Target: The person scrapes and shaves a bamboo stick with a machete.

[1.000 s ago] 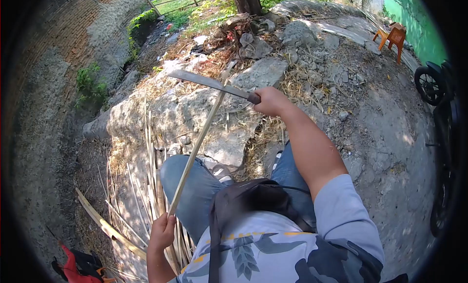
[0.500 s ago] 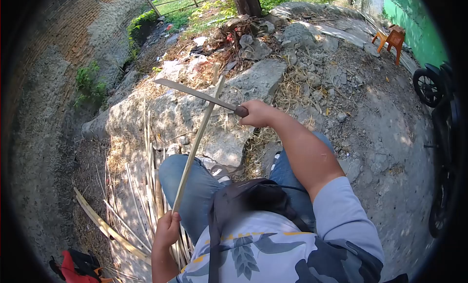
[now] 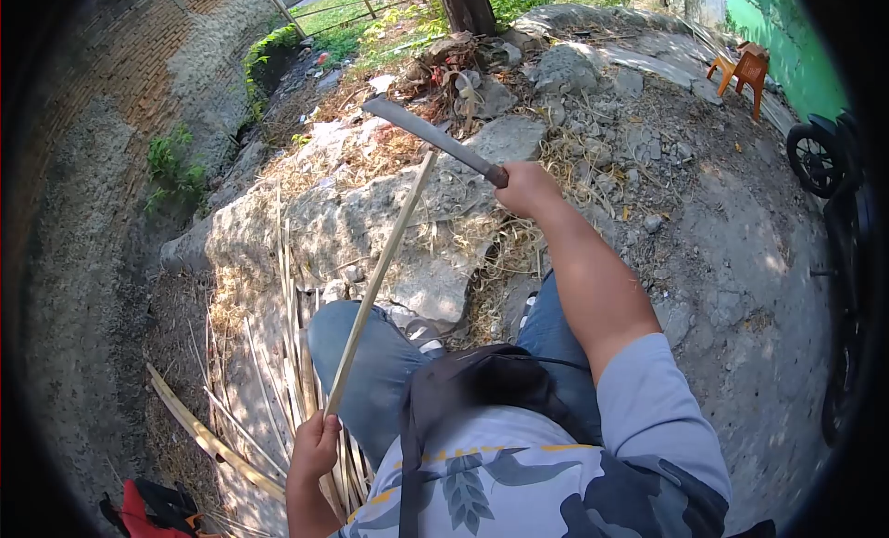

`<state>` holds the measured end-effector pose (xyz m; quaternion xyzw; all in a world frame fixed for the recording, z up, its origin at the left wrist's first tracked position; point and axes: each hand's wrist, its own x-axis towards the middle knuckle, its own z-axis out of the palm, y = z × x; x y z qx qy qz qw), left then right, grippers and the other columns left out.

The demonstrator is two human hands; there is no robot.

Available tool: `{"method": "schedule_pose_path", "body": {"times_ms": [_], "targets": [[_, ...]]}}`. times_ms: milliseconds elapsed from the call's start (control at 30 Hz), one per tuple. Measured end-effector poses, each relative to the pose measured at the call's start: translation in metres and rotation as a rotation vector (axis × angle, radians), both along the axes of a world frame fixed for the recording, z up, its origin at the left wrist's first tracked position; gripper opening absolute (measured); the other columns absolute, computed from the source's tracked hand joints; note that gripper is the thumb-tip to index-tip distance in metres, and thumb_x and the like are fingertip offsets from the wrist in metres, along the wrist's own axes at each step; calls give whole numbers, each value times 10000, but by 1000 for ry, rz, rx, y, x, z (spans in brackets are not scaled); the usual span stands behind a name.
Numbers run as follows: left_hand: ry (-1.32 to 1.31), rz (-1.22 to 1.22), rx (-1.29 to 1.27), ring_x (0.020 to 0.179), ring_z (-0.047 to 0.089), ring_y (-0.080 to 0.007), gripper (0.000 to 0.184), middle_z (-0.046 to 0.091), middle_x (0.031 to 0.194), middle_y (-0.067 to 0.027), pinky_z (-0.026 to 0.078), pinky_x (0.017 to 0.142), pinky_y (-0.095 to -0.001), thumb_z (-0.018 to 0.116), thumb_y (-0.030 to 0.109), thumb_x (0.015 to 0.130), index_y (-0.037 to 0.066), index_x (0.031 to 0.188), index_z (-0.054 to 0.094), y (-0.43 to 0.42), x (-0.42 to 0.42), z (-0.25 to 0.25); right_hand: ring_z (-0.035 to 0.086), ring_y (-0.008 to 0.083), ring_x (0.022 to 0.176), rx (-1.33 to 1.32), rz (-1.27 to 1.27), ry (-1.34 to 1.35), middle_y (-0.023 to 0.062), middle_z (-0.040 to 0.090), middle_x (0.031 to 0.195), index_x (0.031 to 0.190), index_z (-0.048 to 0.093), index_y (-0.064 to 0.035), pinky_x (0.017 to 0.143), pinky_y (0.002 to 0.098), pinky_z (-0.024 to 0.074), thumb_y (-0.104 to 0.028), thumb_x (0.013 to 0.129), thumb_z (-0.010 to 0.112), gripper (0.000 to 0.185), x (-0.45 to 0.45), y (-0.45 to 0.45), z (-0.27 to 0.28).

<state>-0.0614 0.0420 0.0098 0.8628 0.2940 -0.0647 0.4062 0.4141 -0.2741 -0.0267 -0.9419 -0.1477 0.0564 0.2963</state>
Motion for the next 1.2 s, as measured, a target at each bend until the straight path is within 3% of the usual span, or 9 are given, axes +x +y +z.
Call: {"method": "schedule_pose_path", "body": {"times_ms": [67,200,300,500,600,800,833,1033,1200], "targets": [[-56,5,-40,658,510,-113,376,581,707,-16,431,608,-322,535,317,1118,1,942,636,1,-5,1,740,297,824,54,-127,67,118,764,914,999,747,-104,778,449,574,-330,811,780,296,15,-5,-25],[-112,70,-72,700,523,-116,371,598,750,-19,445,644,-318,528,324,1124,7,963,632,-6,8,-2,677,225,672,251,-12,122,81,711,791,923,716,-36,655,382,526,-318,781,836,338,11,1,-31],[-121,48,-24,739,531,-115,374,607,782,-23,453,677,-314,521,331,1128,11,968,631,-8,22,0,719,260,873,335,23,348,126,749,918,1018,742,-28,799,412,539,-368,800,834,415,1,10,-13],[-151,36,-70,720,525,-117,380,591,770,-17,449,662,-310,519,344,1129,22,958,628,-1,27,-11,702,237,826,485,-90,162,100,726,864,1033,733,-31,758,401,527,-376,827,819,411,-6,18,-16],[-124,90,-135,683,518,-118,383,577,748,-6,440,624,-312,520,351,1128,28,952,626,-12,34,-1,609,176,647,631,-47,115,36,630,722,895,664,-43,625,378,485,-346,853,821,345,-8,18,-14],[-151,51,-56,658,534,-133,392,580,716,-38,442,605,-332,515,348,1127,12,967,639,-15,74,-21,654,316,702,422,283,-214,134,658,749,959,692,-62,673,441,499,-284,839,791,271,-37,22,18],[-158,20,-21,658,538,-140,395,583,711,-52,446,610,-339,514,347,1127,6,973,642,-16,84,-22,723,365,895,262,338,-193,161,731,898,989,714,-112,792,492,557,-252,794,765,245,-44,25,25],[-204,-98,131,691,618,-243,404,652,753,-145,472,653,-408,507,338,1120,-19,998,652,-44,150,-4,740,325,902,-169,678,-303,93,745,903,963,709,-162,820,480,573,-233,782,732,195,-87,53,36],[-180,-120,209,680,634,-311,403,659,747,-187,471,648,-442,511,332,1113,-25,977,637,-52,148,-1,732,339,925,-95,487,-165,121,740,899,959,713,-156,795,476,569,-221,785,726,187,-60,45,24]]}}
